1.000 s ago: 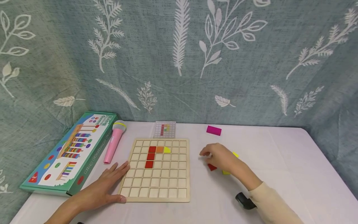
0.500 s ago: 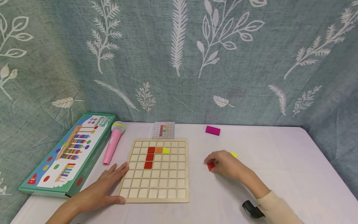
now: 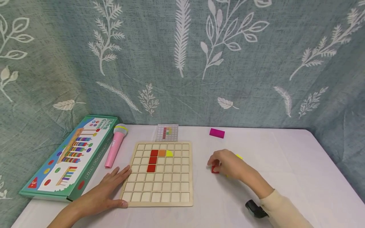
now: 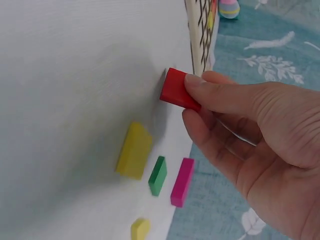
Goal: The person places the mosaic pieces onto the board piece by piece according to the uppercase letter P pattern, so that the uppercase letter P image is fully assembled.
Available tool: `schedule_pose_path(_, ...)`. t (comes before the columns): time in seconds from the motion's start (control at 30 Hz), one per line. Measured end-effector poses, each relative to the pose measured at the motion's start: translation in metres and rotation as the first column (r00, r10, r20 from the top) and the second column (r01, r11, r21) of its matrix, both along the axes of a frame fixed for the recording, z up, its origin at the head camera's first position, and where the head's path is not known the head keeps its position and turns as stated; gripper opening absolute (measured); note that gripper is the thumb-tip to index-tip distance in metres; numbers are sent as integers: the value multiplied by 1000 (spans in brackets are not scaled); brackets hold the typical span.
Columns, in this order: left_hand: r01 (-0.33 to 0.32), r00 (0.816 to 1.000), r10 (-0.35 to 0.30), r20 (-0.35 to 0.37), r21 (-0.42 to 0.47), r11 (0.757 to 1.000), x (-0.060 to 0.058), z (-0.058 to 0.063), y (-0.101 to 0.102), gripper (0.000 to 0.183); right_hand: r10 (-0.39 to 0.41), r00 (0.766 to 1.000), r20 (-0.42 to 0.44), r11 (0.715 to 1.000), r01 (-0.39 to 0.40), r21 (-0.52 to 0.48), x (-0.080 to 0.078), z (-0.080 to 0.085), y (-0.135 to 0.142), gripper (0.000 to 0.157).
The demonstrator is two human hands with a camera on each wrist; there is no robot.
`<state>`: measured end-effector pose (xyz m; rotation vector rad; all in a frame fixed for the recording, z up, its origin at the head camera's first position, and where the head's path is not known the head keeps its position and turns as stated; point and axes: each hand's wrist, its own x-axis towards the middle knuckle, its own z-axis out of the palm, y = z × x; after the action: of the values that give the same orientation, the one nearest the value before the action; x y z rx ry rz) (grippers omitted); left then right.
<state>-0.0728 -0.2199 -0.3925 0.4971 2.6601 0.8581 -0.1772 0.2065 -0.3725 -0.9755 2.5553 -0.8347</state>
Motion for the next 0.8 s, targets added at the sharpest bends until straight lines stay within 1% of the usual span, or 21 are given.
schedule_pose_path(0.27, -2, 1000, 2, -3, 7, 1000, 2, -1, -2, 103, 40, 998, -46, 998, -43, -52, -14, -2, -24, 23)
schedule_pose_path(0.4, 3, 1000, -3, -8, 12, 1000, 1, -1, -1, 103, 49, 998, -37, 996, -51, -70, -17, -4, -40, 23)
schedule_pose_path(0.57, 2, 1000, -2, -12, 10, 1000, 1, -1, 0, 103, 73, 996, -57, 991, -79, -112, -18, -3, -62, 23)
schedule_pose_path(0.8, -2, 1000, 2, 0, 3, 1000, 0, -1, 0, 103, 80, 997, -22, 984, -82, -157, -19, -1, -94, 24)
